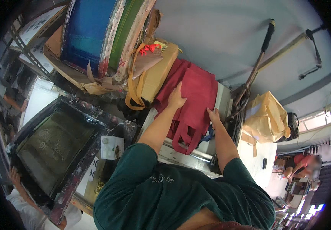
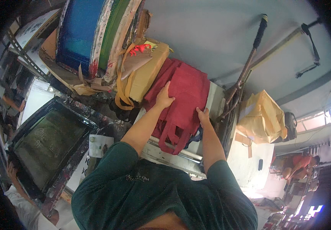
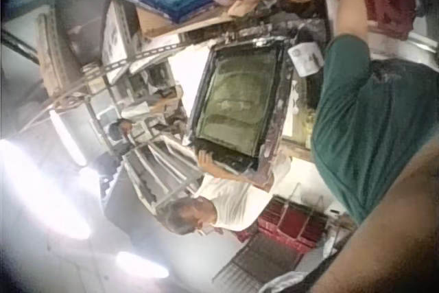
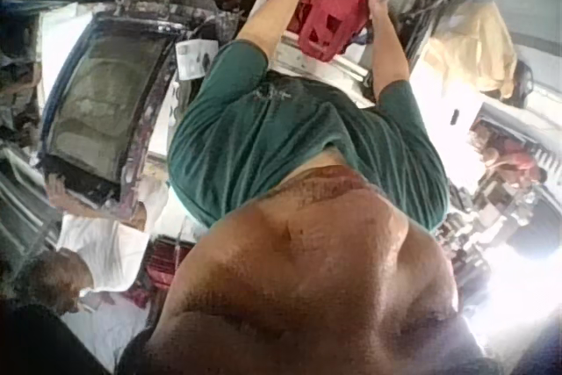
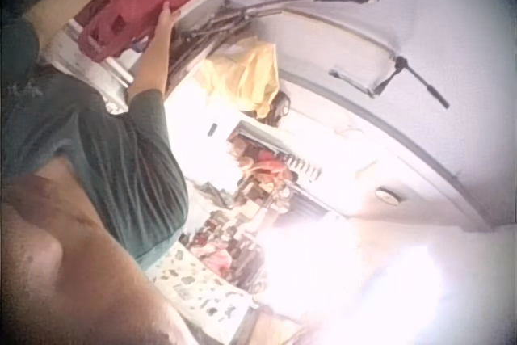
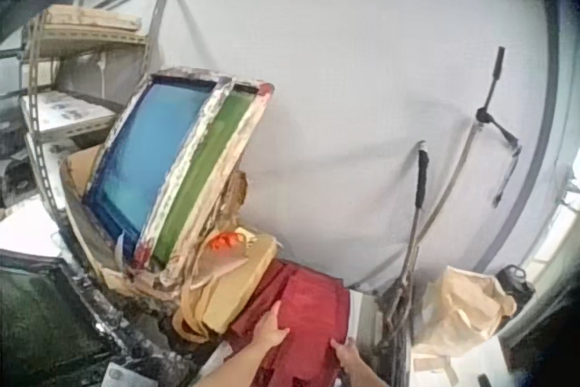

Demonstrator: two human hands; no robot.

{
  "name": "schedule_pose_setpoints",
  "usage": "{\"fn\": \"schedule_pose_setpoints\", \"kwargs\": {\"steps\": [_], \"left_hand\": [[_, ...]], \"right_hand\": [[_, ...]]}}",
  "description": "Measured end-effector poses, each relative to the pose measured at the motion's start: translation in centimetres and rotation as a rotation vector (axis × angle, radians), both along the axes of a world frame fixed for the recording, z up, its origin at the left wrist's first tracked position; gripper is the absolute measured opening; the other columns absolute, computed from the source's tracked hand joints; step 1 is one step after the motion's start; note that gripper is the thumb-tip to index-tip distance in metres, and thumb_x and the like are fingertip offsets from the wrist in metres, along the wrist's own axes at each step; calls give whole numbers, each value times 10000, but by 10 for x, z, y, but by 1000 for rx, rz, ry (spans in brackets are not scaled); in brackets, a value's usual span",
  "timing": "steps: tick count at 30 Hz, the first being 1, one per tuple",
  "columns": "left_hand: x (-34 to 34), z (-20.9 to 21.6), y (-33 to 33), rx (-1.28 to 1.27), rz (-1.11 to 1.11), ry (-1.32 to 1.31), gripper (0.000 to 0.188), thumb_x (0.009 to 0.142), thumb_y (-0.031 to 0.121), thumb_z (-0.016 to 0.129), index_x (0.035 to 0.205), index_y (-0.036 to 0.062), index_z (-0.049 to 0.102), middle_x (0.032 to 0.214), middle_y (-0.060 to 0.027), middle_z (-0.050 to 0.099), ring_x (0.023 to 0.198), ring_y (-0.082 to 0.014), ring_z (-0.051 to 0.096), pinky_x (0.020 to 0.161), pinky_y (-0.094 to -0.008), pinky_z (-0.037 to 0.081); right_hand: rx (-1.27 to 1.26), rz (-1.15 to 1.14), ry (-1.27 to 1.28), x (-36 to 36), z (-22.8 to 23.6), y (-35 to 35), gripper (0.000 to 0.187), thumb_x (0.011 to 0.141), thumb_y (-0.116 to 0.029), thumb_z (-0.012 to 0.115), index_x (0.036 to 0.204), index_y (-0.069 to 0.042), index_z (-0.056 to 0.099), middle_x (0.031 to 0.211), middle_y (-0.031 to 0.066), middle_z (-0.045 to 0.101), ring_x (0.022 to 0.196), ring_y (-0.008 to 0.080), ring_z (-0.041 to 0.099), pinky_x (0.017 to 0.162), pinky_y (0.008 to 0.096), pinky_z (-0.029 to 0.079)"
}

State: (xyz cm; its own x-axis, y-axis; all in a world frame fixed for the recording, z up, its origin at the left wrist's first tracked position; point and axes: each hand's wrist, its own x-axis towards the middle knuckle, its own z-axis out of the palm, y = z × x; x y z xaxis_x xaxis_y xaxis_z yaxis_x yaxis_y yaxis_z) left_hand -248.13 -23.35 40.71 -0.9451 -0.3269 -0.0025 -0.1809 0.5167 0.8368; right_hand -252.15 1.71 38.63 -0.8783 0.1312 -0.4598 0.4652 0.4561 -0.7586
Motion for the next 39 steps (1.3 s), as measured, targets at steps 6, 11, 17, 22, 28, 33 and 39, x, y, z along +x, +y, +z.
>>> {"fn": "schedule_pose_setpoints", "kwargs": {"steps": [6, 11, 17, 22, 28, 33, 39], "left_hand": [[-41, 6, -31, 50, 8, -25, 918, 710, 220, 768, 1473, 65, 281, 1419, -229, 441, 1269, -366, 478, 1045, -410, 400], [-47, 1, -52, -291, 6, -253, 807, 690, 374, 737, 1334, -10, 438, 1344, -248, 479, 1227, -381, 500, 1013, -456, 426], [-40, 5, -28, -394, 83, -318, 907, 669, 528, 742, 1341, 11, 420, 1319, -199, 445, 1186, -389, 500, 977, -501, 439], [-51, 21, -42, -344, 42, -420, 1088, 616, 690, 728, 1385, -1, 386, 1354, -232, 451, 1244, -403, 478, 982, -490, 441], [-45, 24, -44, -293, -51, -449, 1133, 591, 733, 718, 1369, -33, 416, 1361, -276, 466, 1234, -399, 507, 1024, -469, 421], [-33, -2, -78, -191, -117, -394, 1074, 588, 621, 779, 1359, -35, 418, 1264, -272, 562, 1196, -355, 554, 1025, -415, 430], [-29, 10, -64, -215, -16, -440, 897, 664, 545, 760, 1316, 2, 472, 1232, -251, 578, 1148, -340, 586, 967, -415, 478]], "right_hand": [[-350, -105, -93, -27, 2, 8, 866, 752, -424, 790, 1361, 65, 417, 1340, 193, 520, 1248, 304, 496, 1060, 427, 381], [-152, -55, -67, -35, 4, -19, 890, 724, -463, 770, 1386, 6, 403, 1347, 182, 509, 1246, 307, 494, 1046, 454, 379], [-215, -10, -135, -40, -5, -7, 850, 684, -352, 726, 1396, -34, 389, 1345, 166, 504, 1219, 305, 501, 1026, 433, 400], [-431, -145, -67, -28, -16, -8, 744, 701, -290, 688, 1355, -50, 425, 1309, 146, 511, 1211, 292, 494, 1011, 415, 405], [-94, 8, 325, -30, -45, 6, 413, 828, -348, 659, 1031, 6, 600, 1098, 166, 567, 999, 241, 540, 849, 398, 448], [-11, 109, 120, -12, -39, -4, 483, 961, -423, 527, 893, 43, 633, 838, 140, 585, 807, 185, 523, 779, 364, 443], [-170, -171, 245, -1, -73, -18, 541, 933, -374, 561, 1307, 11, 489, 1175, 154, 595, 1058, 236, 553, 962, 370, 412]]}}
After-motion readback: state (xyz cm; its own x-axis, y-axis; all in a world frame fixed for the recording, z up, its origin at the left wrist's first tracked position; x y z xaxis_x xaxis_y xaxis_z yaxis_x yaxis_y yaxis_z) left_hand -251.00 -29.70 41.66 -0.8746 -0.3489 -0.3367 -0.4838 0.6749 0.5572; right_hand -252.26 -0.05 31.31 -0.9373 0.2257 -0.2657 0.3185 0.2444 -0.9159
